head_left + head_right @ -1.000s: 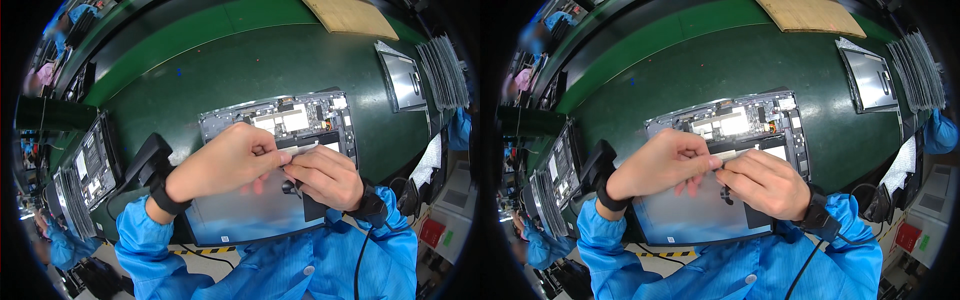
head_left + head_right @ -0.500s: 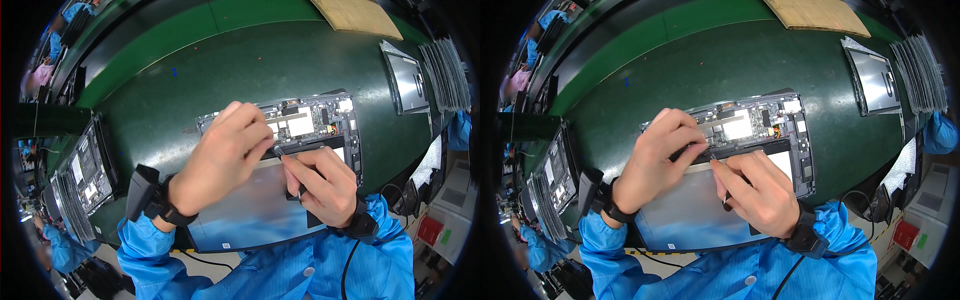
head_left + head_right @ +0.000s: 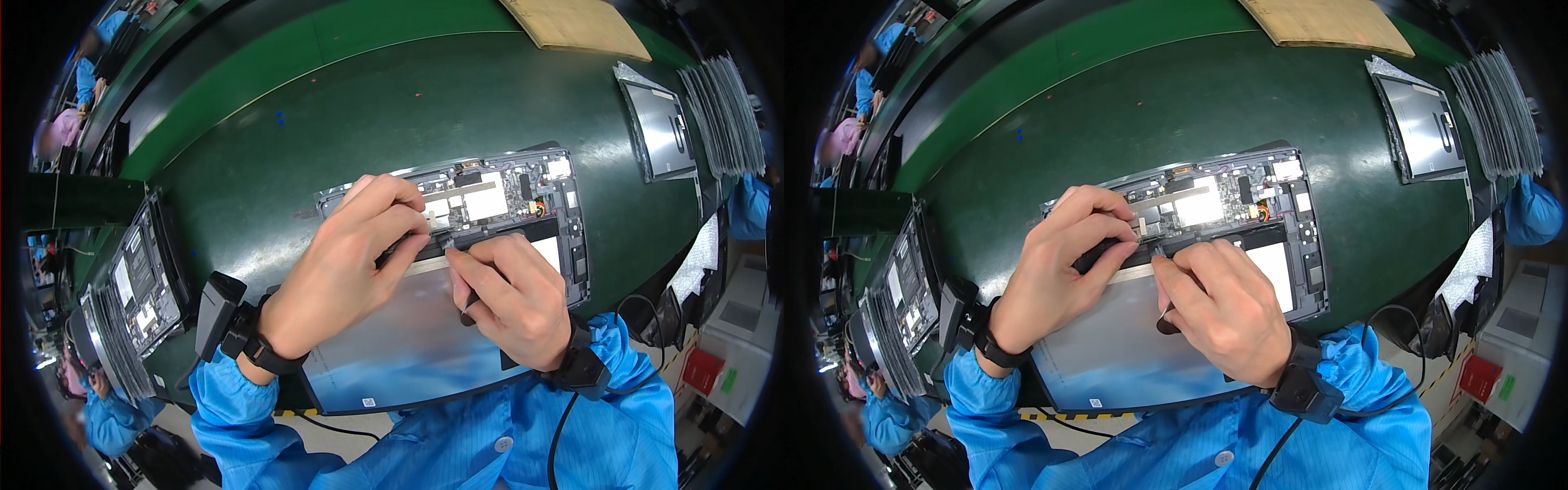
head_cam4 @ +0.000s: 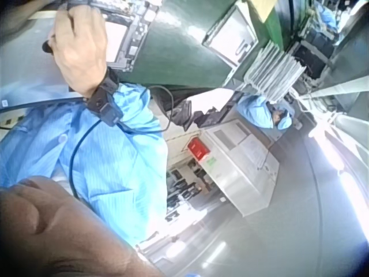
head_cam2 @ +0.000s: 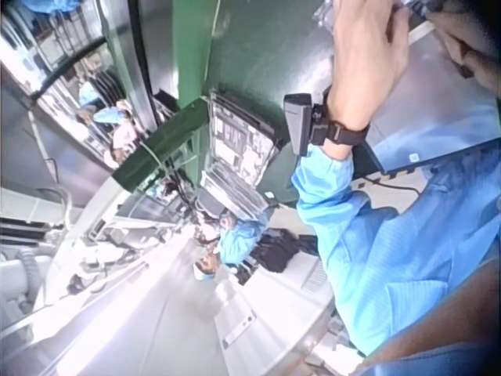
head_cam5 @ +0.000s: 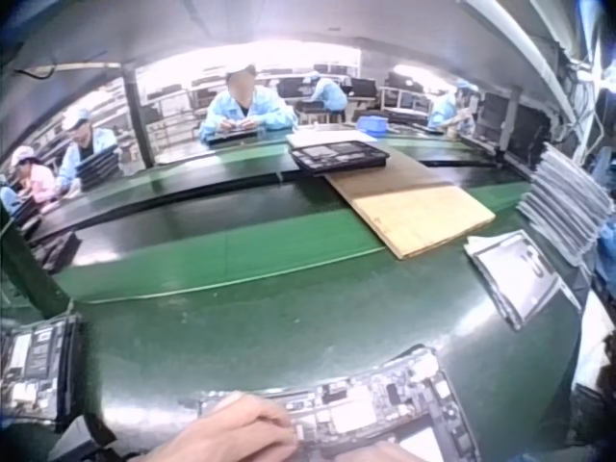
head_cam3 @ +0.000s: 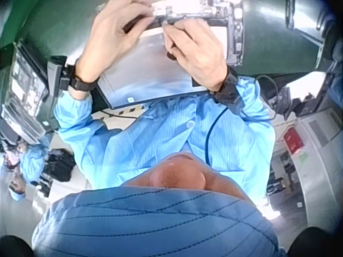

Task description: The person manually connects ribbon cables, a battery, and a circuit board inside a tablet chassis by hand, then applies a protective film.

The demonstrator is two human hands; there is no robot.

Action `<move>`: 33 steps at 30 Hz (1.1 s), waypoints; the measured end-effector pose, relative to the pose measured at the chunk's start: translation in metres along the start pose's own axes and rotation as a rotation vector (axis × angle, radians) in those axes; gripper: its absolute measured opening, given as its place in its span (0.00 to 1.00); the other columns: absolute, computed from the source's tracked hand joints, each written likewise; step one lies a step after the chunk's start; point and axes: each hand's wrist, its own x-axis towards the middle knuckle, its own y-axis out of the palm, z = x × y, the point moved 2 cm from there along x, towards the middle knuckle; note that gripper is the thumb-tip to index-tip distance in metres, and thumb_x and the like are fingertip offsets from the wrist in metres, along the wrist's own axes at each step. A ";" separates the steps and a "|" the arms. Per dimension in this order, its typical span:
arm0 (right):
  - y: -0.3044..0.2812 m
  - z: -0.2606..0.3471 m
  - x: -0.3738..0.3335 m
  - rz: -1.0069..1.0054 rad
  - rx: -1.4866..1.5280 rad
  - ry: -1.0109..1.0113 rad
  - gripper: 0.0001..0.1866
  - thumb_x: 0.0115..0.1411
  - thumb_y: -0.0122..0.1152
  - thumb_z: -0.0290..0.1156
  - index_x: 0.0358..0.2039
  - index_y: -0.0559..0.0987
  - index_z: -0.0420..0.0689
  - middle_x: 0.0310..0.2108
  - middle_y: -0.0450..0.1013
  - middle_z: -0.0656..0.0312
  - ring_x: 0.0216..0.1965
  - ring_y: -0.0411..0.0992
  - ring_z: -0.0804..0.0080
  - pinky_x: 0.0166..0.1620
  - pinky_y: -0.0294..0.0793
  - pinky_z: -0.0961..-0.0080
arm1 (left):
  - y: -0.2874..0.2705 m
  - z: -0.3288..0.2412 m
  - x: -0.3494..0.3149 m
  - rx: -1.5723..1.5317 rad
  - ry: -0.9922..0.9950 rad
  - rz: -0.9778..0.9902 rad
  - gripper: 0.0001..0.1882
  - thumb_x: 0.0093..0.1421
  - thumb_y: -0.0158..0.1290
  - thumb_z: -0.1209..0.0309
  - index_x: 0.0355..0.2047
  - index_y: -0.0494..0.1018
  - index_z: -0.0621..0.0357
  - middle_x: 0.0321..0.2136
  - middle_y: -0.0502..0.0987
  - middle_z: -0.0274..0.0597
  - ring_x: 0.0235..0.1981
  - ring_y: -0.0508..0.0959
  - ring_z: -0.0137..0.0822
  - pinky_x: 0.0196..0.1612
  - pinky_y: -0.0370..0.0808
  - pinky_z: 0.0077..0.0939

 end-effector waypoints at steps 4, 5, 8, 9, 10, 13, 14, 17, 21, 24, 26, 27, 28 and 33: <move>0.000 0.000 -0.002 -0.039 -0.010 -0.030 0.29 0.32 0.72 0.16 0.42 0.82 0.33 0.35 0.72 0.57 0.31 0.74 0.62 0.32 0.75 0.69 | -0.002 -0.001 -0.002 0.014 -0.001 0.020 0.08 0.54 0.64 0.82 0.35 0.79 0.64 0.43 0.78 0.43 0.44 0.78 0.44 0.46 0.77 0.33; 0.000 0.000 -0.003 -0.056 -0.008 -0.038 0.29 0.31 0.72 0.16 0.42 0.82 0.33 0.35 0.73 0.57 0.31 0.74 0.62 0.32 0.75 0.69 | -0.002 -0.001 -0.002 0.014 0.000 0.019 0.08 0.54 0.64 0.82 0.35 0.79 0.64 0.43 0.78 0.43 0.44 0.78 0.44 0.46 0.77 0.33; 0.001 -0.001 -0.003 -0.066 -0.014 -0.044 0.30 0.31 0.72 0.15 0.42 0.82 0.33 0.35 0.73 0.57 0.31 0.74 0.63 0.31 0.75 0.69 | -0.002 -0.001 -0.002 0.002 0.002 0.017 0.08 0.54 0.64 0.82 0.35 0.79 0.64 0.43 0.78 0.43 0.44 0.78 0.44 0.47 0.77 0.33; 0.002 -0.001 -0.003 -0.067 -0.015 -0.043 0.30 0.31 0.72 0.15 0.42 0.82 0.33 0.35 0.73 0.57 0.31 0.74 0.63 0.31 0.75 0.69 | -0.002 -0.001 -0.002 -0.001 -0.002 0.018 0.08 0.54 0.64 0.82 0.35 0.79 0.64 0.43 0.78 0.43 0.44 0.78 0.44 0.47 0.77 0.33; 0.002 -0.001 -0.003 -0.073 -0.014 -0.042 0.29 0.32 0.72 0.15 0.42 0.82 0.33 0.35 0.73 0.57 0.31 0.74 0.63 0.31 0.74 0.70 | -0.002 0.000 -0.002 -0.003 -0.006 0.018 0.08 0.54 0.64 0.82 0.34 0.79 0.64 0.43 0.78 0.43 0.45 0.78 0.44 0.47 0.77 0.34; 0.002 -0.001 -0.004 -0.073 -0.010 -0.034 0.29 0.32 0.72 0.15 0.42 0.82 0.33 0.35 0.73 0.57 0.31 0.74 0.63 0.31 0.74 0.69 | -0.001 -0.001 -0.002 -0.004 -0.017 0.022 0.07 0.54 0.64 0.82 0.34 0.79 0.64 0.43 0.78 0.43 0.45 0.78 0.44 0.47 0.76 0.34; 0.002 -0.001 -0.004 -0.068 -0.007 -0.027 0.29 0.33 0.72 0.15 0.42 0.82 0.33 0.35 0.72 0.57 0.31 0.74 0.62 0.32 0.75 0.69 | -0.001 -0.001 -0.002 -0.004 -0.016 0.022 0.07 0.54 0.64 0.82 0.34 0.79 0.64 0.43 0.78 0.43 0.45 0.78 0.44 0.47 0.76 0.34; 0.002 0.002 -0.002 -0.020 0.007 -0.003 0.27 0.35 0.72 0.15 0.42 0.81 0.33 0.34 0.71 0.58 0.31 0.73 0.62 0.34 0.74 0.68 | -0.002 -0.001 -0.002 0.001 -0.004 0.023 0.07 0.54 0.63 0.82 0.34 0.79 0.64 0.43 0.78 0.44 0.45 0.78 0.44 0.47 0.76 0.33; 0.003 0.002 0.001 0.004 -0.012 0.007 0.25 0.38 0.71 0.16 0.42 0.80 0.34 0.33 0.70 0.58 0.32 0.72 0.61 0.35 0.74 0.67 | -0.005 -0.007 -0.007 0.038 0.005 0.053 0.09 0.55 0.63 0.81 0.38 0.80 0.64 0.47 0.77 0.46 0.47 0.78 0.47 0.49 0.77 0.36; 0.005 0.001 0.002 0.026 -0.001 0.038 0.24 0.40 0.71 0.17 0.42 0.80 0.34 0.32 0.69 0.59 0.31 0.72 0.61 0.35 0.73 0.66 | -0.005 -0.011 -0.013 0.095 0.061 0.085 0.14 0.55 0.63 0.79 0.43 0.81 0.63 0.51 0.76 0.50 0.50 0.78 0.50 0.51 0.77 0.39; 0.007 -0.001 0.002 0.008 -0.012 0.051 0.23 0.40 0.71 0.17 0.42 0.81 0.35 0.32 0.70 0.59 0.31 0.72 0.61 0.35 0.73 0.65 | -0.003 -0.013 -0.016 0.135 0.095 0.102 0.16 0.55 0.63 0.78 0.46 0.81 0.62 0.53 0.75 0.52 0.51 0.77 0.52 0.52 0.77 0.41; 0.006 0.001 0.003 0.010 -0.010 0.048 0.23 0.40 0.71 0.17 0.42 0.81 0.35 0.32 0.70 0.59 0.31 0.72 0.61 0.35 0.73 0.65 | 0.000 -0.014 -0.018 0.203 0.118 0.111 0.18 0.55 0.63 0.77 0.47 0.81 0.62 0.54 0.74 0.54 0.52 0.77 0.54 0.52 0.77 0.43; 0.004 0.003 0.005 0.002 -0.034 0.060 0.21 0.43 0.72 0.17 0.41 0.82 0.35 0.31 0.71 0.59 0.31 0.73 0.61 0.34 0.73 0.66 | 0.001 -0.015 -0.019 0.271 0.141 0.121 0.20 0.54 0.64 0.77 0.49 0.80 0.61 0.54 0.74 0.55 0.53 0.77 0.55 0.53 0.77 0.44; 0.008 0.000 0.004 0.020 -0.044 0.041 0.23 0.40 0.72 0.18 0.41 0.82 0.37 0.32 0.70 0.60 0.33 0.72 0.61 0.36 0.71 0.65 | -0.004 -0.014 -0.019 0.282 0.153 0.118 0.20 0.55 0.63 0.76 0.49 0.80 0.62 0.55 0.74 0.55 0.54 0.76 0.56 0.54 0.76 0.46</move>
